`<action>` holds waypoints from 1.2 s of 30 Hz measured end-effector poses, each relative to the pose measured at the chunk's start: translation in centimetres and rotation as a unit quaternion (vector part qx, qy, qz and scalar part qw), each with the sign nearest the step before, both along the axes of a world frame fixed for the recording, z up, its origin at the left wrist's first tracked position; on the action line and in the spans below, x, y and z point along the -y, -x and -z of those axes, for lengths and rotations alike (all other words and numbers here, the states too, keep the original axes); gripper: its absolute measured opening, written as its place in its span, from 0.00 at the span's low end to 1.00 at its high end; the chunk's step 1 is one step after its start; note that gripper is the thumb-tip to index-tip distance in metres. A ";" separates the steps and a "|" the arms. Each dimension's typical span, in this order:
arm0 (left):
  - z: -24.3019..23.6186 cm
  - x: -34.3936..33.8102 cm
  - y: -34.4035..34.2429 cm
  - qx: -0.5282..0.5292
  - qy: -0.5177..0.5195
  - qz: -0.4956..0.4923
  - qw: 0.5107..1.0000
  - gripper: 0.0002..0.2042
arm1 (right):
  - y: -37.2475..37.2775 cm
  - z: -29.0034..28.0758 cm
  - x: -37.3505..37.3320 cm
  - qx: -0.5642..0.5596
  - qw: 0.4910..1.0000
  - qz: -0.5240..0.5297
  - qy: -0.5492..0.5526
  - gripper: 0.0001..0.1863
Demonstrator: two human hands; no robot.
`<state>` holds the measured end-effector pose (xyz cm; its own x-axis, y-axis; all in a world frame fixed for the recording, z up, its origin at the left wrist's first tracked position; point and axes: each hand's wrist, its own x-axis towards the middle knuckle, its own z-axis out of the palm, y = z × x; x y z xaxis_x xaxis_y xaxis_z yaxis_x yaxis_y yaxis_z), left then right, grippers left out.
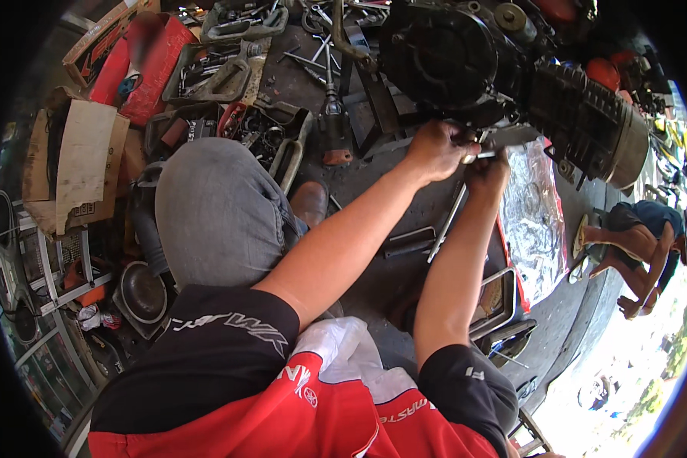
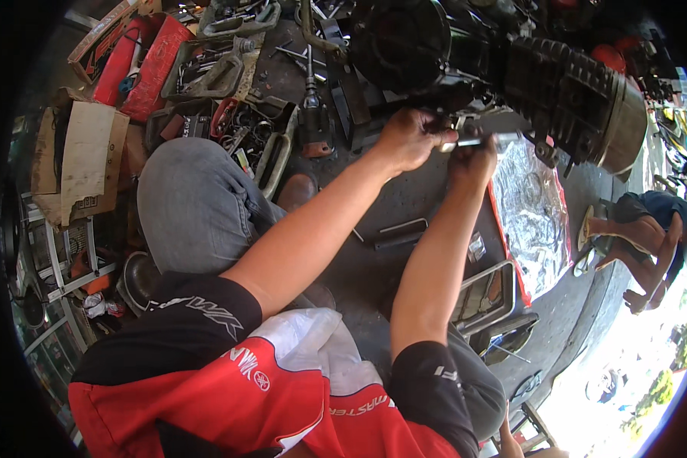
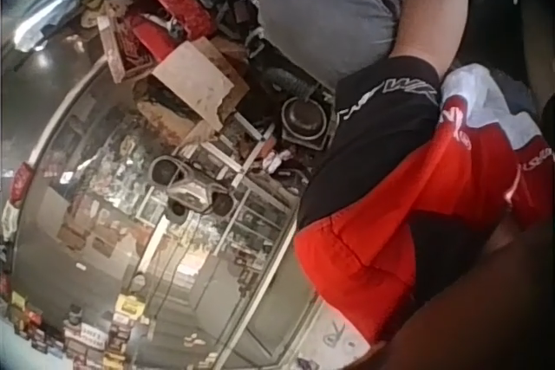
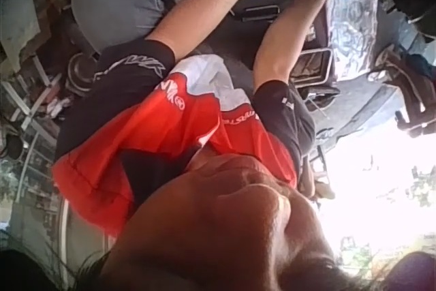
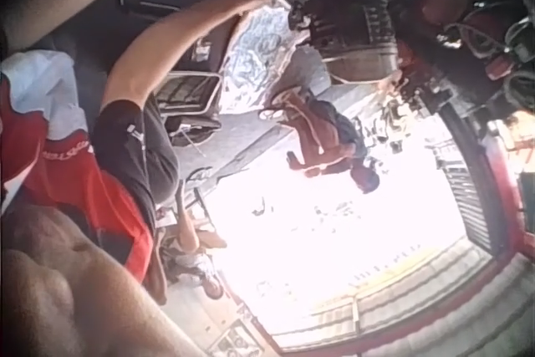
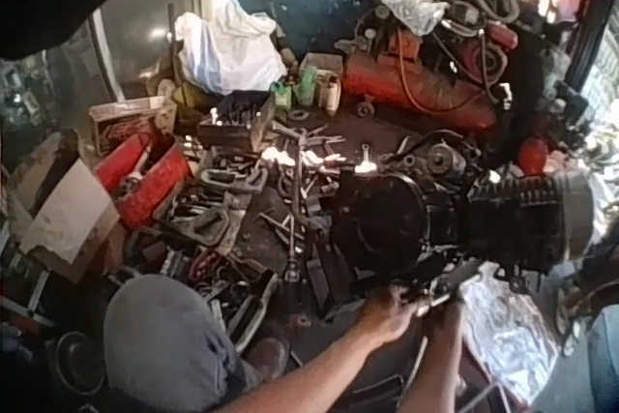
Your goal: Inspecting and applying grease to engine components before reassembly.
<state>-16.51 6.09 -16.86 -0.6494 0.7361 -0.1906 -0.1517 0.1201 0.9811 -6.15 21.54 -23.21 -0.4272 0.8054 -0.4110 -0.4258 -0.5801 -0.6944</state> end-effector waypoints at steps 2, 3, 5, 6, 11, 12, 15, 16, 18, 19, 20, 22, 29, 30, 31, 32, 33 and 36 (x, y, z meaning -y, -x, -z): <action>-0.1 0.0 0.0 -0.010 0.035 0.005 0.999 0.12 | -0.8 -0.6 2.9 -0.017 0.995 0.098 -0.019 0.24; -0.2 0.1 0.0 0.002 0.031 -0.003 1.000 0.12 | -1.6 -1.5 5.1 0.001 0.982 0.179 -0.058 0.25; -0.3 0.1 0.0 0.023 0.024 -0.002 0.999 0.13 | -2.9 -4.2 9.2 0.032 0.959 0.222 -0.172 0.25; -0.3 0.1 -0.1 0.015 0.014 -0.005 1.000 0.13 | -3.2 -5.2 11.2 0.063 0.940 0.236 -0.238 0.25; -0.5 0.3 -0.5 -0.027 0.009 -0.030 0.999 0.13 | -2.6 -6.5 17.7 0.147 0.777 0.125 -0.599 0.20; -0.6 0.3 -0.5 -0.013 -0.011 -0.040 0.999 0.13 | -2.4 -6.2 18.3 0.174 0.743 0.104 -0.637 0.21; -0.5 0.5 -0.2 0.019 -0.056 -0.017 0.998 0.13 | -2.0 -5.8 17.9 0.133 0.749 0.140 -0.634 0.21; -0.4 0.5 -0.1 -0.026 -0.032 -0.006 0.999 0.13 | -2.0 -5.8 16.7 0.123 0.760 0.187 -0.610 0.20; -0.2 0.5 0.2 0.025 -0.036 0.017 0.999 0.12 | -2.7 -6.0 13.2 0.124 0.859 0.233 -0.438 0.22; -0.2 0.5 0.2 0.058 -0.031 0.034 0.997 0.12 | -2.7 -6.0 10.4 0.128 0.893 0.267 -0.340 0.23; -0.2 0.4 0.3 0.040 -0.029 0.031 0.998 0.12 | -2.7 -5.5 7.7 0.123 0.916 0.263 -0.278 0.22; -0.2 0.4 0.2 0.012 -0.009 0.031 0.999 0.11 | -2.1 -4.0 1.8 0.097 0.988 0.097 -0.068 0.20; -1.1 0.5 -0.2 0.035 0.009 -0.011 0.999 0.12 | -2.7 -1.4 3.3 -0.018 0.988 0.131 -0.083 0.22; -1.1 0.5 -0.2 0.043 0.014 -0.017 0.999 0.13 | -3.6 -2.8 5.7 0.027 0.975 0.174 -0.133 0.22; -1.0 0.5 -0.3 0.056 0.014 -0.016 0.998 0.13 | -4.2 -4.3 8.2 0.060 0.956 0.202 -0.205 0.22; -0.9 0.4 -0.3 0.068 0.013 -0.014 0.998 0.13 | -4.5 -5.6 10.6 0.077 0.931 0.225 -0.278 0.22; -0.8 0.3 -0.5 0.075 0.003 -0.022 0.997 0.12 | -4.7 -6.7 13.0 0.074 0.910 0.214 -0.349 0.21; -0.4 0.0 -0.7 0.077 -0.019 -0.044 0.996 0.11 | -3.4 -7.9 18.2 0.170 0.796 0.172 -0.555 0.19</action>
<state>-15.77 6.12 -16.51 -0.6767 0.6863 -0.2668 -0.3097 0.0634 0.9487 -2.74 3.36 -15.30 -0.1198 0.7983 0.5902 -0.1047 0.5810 -0.8071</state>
